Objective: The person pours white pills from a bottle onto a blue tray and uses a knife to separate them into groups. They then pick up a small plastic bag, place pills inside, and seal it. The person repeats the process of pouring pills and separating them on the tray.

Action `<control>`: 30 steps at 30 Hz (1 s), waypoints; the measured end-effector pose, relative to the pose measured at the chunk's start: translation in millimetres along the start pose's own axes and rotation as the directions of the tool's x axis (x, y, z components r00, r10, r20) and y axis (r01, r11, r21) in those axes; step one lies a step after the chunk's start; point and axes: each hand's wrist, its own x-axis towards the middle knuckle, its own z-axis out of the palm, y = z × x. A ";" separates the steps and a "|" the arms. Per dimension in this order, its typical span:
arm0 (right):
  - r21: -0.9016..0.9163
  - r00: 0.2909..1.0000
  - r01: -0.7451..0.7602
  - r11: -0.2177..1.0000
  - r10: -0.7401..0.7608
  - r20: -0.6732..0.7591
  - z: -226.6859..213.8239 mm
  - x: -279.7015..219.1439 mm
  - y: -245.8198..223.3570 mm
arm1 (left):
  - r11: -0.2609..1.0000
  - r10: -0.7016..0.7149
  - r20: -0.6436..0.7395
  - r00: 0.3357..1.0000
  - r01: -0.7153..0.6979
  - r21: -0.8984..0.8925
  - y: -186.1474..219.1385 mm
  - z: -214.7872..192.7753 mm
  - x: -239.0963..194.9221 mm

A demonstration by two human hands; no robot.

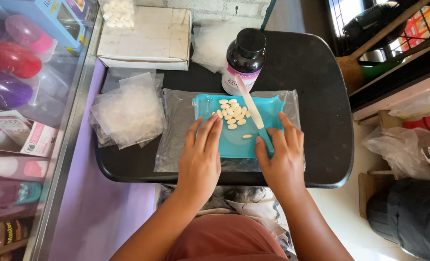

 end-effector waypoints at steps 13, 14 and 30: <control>-0.029 1.000 -0.024 0.999 0.024 -0.001 4.7 -11.0 23.1 | 0.998 0.059 0.023 0.998 -0.060 0.011 -1.0 24.2 -2.1; -0.018 0.999 -0.037 0.999 0.037 0.005 7.4 -13.6 24.7 | 0.998 0.058 0.025 0.998 -0.058 0.008 -2.7 26.6 -3.8; -0.004 0.999 -0.035 0.999 0.035 0.011 6.4 -10.4 17.1 | 0.998 -0.025 0.110 0.994 0.031 -0.055 -12.3 38.9 -6.4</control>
